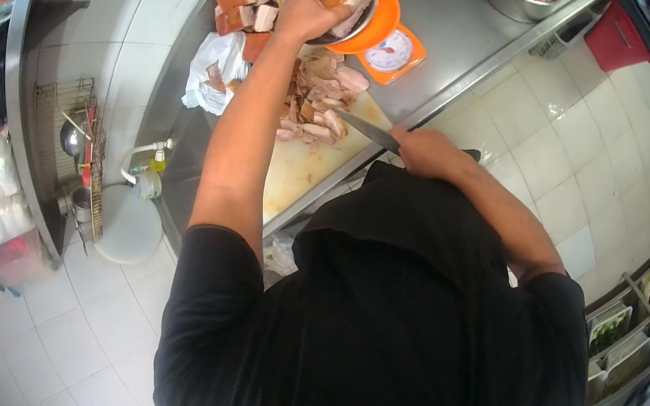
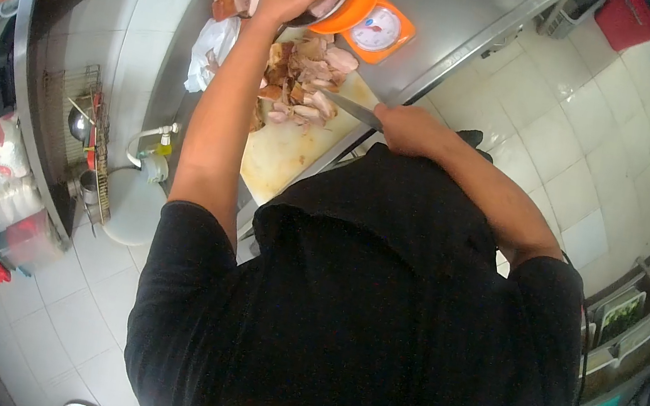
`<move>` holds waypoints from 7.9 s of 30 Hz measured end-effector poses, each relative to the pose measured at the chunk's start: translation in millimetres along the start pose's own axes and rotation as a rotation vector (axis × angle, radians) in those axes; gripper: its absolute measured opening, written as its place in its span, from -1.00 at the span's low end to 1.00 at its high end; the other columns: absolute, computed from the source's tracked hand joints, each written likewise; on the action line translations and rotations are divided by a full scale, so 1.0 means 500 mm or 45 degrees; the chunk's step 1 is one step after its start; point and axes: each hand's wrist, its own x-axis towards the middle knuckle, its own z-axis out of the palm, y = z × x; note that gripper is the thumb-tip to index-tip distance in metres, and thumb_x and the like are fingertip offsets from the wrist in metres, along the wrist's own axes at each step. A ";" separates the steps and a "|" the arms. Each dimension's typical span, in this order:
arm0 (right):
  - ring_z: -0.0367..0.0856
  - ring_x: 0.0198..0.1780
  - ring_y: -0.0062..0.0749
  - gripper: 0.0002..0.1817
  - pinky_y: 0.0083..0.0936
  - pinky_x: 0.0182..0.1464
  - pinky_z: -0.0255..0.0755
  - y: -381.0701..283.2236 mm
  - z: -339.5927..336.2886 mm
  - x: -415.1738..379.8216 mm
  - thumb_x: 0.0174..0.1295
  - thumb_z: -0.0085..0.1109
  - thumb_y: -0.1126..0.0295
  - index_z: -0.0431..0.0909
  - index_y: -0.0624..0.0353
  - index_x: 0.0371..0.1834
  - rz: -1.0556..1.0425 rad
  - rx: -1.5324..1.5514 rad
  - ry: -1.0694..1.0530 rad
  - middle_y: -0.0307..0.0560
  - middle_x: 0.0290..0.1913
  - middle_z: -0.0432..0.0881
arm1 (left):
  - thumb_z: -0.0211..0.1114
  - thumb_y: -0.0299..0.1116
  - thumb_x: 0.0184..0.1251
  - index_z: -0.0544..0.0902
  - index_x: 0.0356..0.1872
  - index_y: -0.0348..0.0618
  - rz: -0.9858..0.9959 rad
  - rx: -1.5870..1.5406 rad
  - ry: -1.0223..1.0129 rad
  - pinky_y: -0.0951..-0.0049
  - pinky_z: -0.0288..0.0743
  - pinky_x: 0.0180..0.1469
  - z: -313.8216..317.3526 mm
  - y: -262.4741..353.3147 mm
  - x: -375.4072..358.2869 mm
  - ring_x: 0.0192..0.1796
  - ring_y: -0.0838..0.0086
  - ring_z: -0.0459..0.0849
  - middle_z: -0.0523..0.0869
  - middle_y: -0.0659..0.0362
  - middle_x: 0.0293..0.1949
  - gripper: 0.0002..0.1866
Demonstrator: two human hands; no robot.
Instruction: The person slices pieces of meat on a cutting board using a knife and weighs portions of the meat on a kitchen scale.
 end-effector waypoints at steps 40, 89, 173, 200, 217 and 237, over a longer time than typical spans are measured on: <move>0.71 0.03 0.36 -0.71 0.17 0.12 0.53 -0.412 0.206 0.304 0.26 0.04 0.48 0.46 0.35 0.03 -0.166 -0.540 -0.250 0.48 -0.09 0.71 | 0.55 -0.31 0.25 0.65 0.21 -0.15 -0.885 -0.839 0.811 0.35 0.58 0.01 0.174 -0.347 -0.913 0.02 0.32 0.65 0.65 0.08 -0.01 -0.50; 0.81 -0.15 0.15 -0.68 -0.08 -0.27 0.65 -0.525 0.181 0.439 0.17 0.08 0.54 0.57 0.61 -0.09 -0.325 -0.772 -0.714 0.41 -0.20 0.75 | 0.60 -0.14 0.10 0.67 0.20 -0.08 -0.571 -0.348 0.919 0.02 0.38 0.26 0.224 -0.348 -0.861 0.19 0.06 0.58 0.62 0.03 0.16 -0.39; 0.69 -0.09 0.33 -0.72 0.16 -0.04 0.53 0.033 -0.029 -0.080 0.39 0.10 0.40 0.41 0.25 0.10 0.132 0.126 0.177 0.32 -0.22 0.70 | 0.59 0.05 0.10 0.48 0.46 -0.13 0.138 0.064 -0.024 0.19 0.51 0.39 0.016 -0.002 -0.015 0.36 0.14 0.65 0.64 -0.06 0.35 -0.09; 0.70 -0.07 0.33 -0.70 0.14 -0.02 0.54 0.037 -0.042 -0.054 0.38 0.07 0.40 0.43 0.28 0.12 0.111 0.075 -0.027 0.35 -0.16 0.71 | 0.56 0.23 0.05 0.44 0.48 -0.25 0.148 0.022 -0.046 0.12 0.44 0.46 0.033 -0.009 -0.007 0.40 -0.01 0.58 0.63 -0.21 0.32 0.05; 0.67 -0.11 0.41 -0.74 0.21 -0.02 0.53 0.050 -0.029 -0.050 0.39 0.17 0.38 0.39 0.27 0.02 0.120 0.038 0.086 0.40 -0.24 0.70 | 0.63 -0.13 0.11 0.40 0.49 -0.28 -0.417 -0.936 0.526 0.25 0.62 0.17 -0.143 -0.177 0.004 0.13 0.20 0.72 0.70 -0.09 0.12 -0.06; 0.65 -0.23 0.47 -0.71 0.14 -0.19 0.49 -0.023 0.030 -0.026 0.40 0.19 0.45 0.40 0.24 0.11 0.451 0.264 0.174 0.43 -0.37 0.65 | 0.44 0.08 0.36 0.43 0.44 -0.20 -0.602 -0.655 0.663 0.07 0.63 0.18 -0.159 -0.677 -0.026 0.20 0.08 0.69 0.64 -0.22 0.22 -0.22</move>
